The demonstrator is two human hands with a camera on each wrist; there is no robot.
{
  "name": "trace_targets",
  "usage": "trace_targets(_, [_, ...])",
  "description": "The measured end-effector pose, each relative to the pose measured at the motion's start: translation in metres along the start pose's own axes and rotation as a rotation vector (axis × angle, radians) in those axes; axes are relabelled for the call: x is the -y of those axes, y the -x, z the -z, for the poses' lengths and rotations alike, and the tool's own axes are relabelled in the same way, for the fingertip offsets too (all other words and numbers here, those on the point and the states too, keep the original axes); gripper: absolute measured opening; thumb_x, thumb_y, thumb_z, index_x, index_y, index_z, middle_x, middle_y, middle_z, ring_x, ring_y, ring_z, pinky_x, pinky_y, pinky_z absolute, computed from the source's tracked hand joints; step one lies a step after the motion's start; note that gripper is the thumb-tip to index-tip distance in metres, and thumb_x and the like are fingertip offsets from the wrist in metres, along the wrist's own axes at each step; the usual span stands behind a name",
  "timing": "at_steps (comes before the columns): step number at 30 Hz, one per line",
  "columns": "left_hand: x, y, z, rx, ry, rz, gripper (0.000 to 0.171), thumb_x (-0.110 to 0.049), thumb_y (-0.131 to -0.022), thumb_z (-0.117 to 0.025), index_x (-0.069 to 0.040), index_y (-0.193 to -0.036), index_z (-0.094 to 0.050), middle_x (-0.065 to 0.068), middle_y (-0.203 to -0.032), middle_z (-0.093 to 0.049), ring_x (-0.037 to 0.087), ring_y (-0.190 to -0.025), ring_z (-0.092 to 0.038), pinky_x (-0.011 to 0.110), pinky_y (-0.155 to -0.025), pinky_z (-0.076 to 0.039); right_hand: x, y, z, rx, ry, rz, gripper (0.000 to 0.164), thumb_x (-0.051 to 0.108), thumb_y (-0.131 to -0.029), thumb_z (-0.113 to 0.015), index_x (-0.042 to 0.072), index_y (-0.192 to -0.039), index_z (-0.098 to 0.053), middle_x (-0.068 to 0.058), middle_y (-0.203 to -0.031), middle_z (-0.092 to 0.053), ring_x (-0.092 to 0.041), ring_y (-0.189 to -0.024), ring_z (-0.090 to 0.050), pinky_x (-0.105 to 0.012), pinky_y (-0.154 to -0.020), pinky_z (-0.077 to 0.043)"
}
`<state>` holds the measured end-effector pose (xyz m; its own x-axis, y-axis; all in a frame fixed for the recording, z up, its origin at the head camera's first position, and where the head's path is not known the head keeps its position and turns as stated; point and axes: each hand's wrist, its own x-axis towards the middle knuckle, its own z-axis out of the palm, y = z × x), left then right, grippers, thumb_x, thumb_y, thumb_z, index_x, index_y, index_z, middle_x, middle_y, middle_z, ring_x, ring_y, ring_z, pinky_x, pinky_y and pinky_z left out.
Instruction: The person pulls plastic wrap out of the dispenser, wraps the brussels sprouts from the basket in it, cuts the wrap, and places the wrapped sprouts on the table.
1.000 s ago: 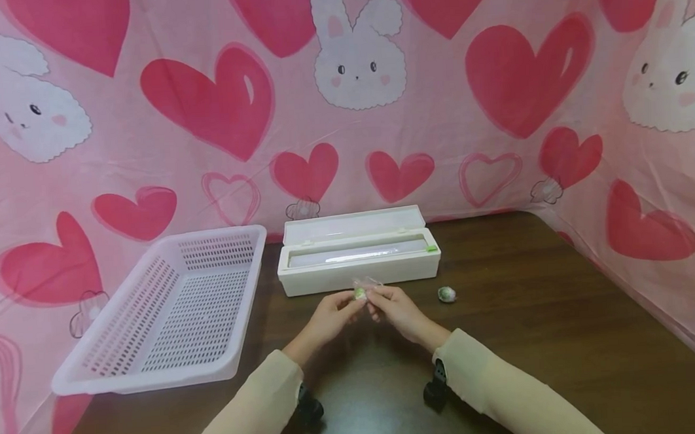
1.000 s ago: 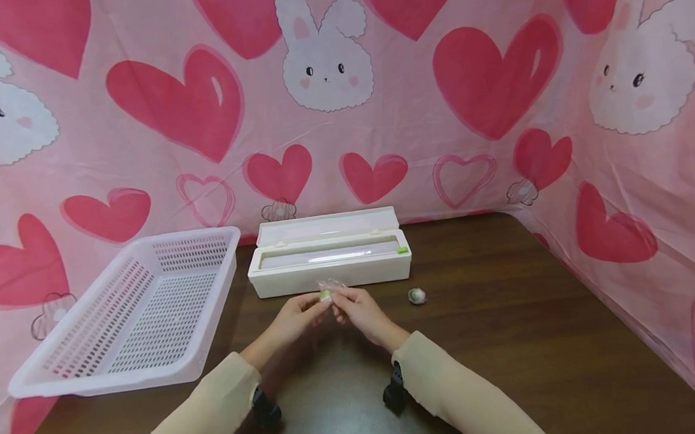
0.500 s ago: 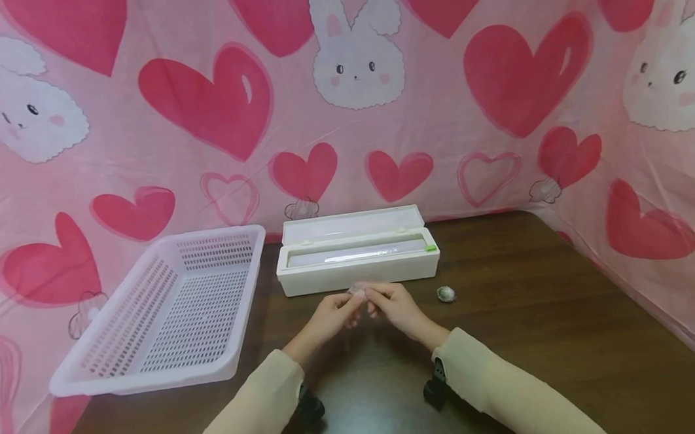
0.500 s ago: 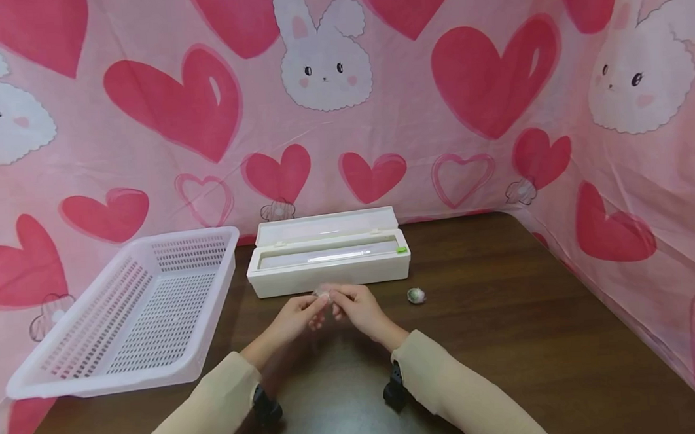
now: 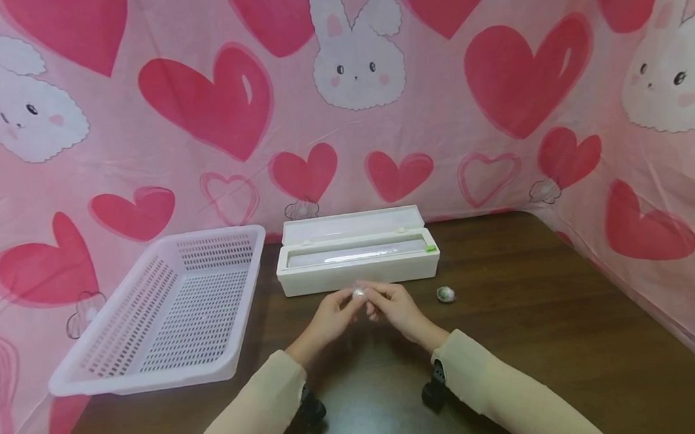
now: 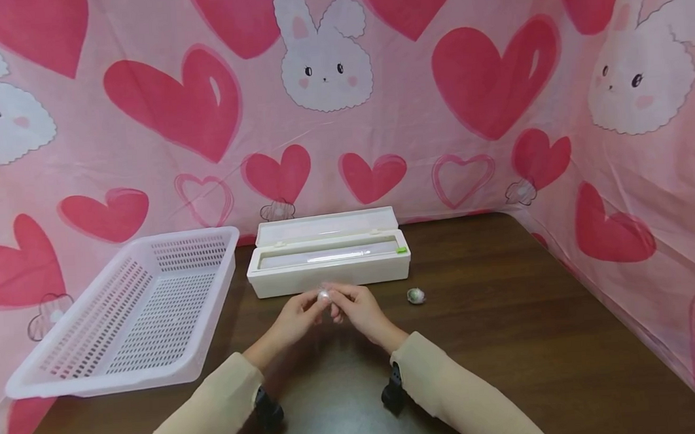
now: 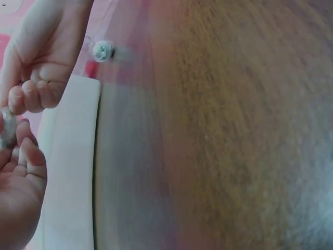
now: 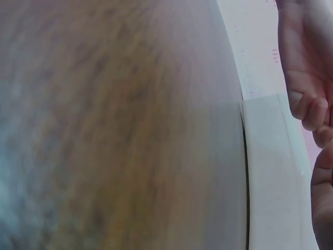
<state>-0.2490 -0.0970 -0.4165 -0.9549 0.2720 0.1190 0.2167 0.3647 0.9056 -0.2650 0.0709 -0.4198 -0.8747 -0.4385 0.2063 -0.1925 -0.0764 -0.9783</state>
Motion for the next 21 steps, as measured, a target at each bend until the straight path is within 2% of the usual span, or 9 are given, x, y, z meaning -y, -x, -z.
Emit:
trace_targets(3, [0.0,0.0,0.002,0.007,-0.029,0.021,0.038,-0.037,-0.094,-0.05,-0.003,-0.101,-0.062,0.006,-0.065,-0.054,0.015,-0.058,-0.048,0.027,-0.051,-0.038,0.01,0.003,-0.002,0.021,0.06,0.035,0.031,0.005,-0.095,-0.048,-0.011,-0.121,-0.053,-0.008,-0.066,-0.052,-0.012,-0.06,-0.051,-0.025,-0.056,-0.047])
trace_targets(7, [0.0,0.001,0.004,0.011,-0.061,0.001,0.045,-0.038,-0.096,-0.046,0.004,-0.088,-0.059,0.0,-0.06,-0.051,0.014,-0.055,-0.047,0.027,-0.05,-0.036,0.023,0.008,-0.005,0.033,0.188,0.087,0.029,0.004,-0.095,-0.048,-0.011,-0.119,-0.054,-0.01,-0.069,-0.055,-0.015,-0.063,-0.052,-0.034,-0.06,-0.049])
trace_targets(12, [-0.001,0.001,0.003,0.01,-0.008,0.035,0.05,-0.039,-0.097,-0.043,0.007,-0.087,-0.059,0.0,-0.057,-0.049,0.013,-0.052,-0.047,0.026,-0.05,-0.038,0.027,0.009,-0.004,0.082,0.257,0.118,0.031,0.005,-0.097,-0.044,-0.009,-0.123,-0.052,-0.014,-0.073,-0.056,-0.022,-0.067,-0.052,-0.046,-0.065,-0.048])
trace_targets(16, [0.0,0.0,0.002,0.012,0.061,0.07,0.053,-0.041,-0.097,-0.041,0.008,-0.088,-0.059,0.001,-0.06,-0.05,0.012,-0.053,-0.048,0.028,-0.052,-0.042,0.026,0.009,-0.002,0.104,0.223,0.099,0.031,0.004,-0.096,-0.045,-0.01,-0.123,-0.051,-0.019,-0.075,-0.056,-0.023,-0.069,-0.053,-0.043,-0.066,-0.049])
trace_targets(21, [-0.001,-0.001,0.0,0.056,0.151,0.033,0.041,-0.032,-0.1,-0.037,0.005,-0.097,-0.055,0.003,-0.069,-0.051,0.014,-0.059,-0.048,0.029,-0.055,-0.041,0.026,0.009,-0.004,0.079,0.139,0.042,0.031,0.006,-0.097,-0.045,-0.01,-0.123,-0.052,-0.014,-0.074,-0.054,-0.015,-0.068,-0.053,-0.029,-0.064,-0.049])
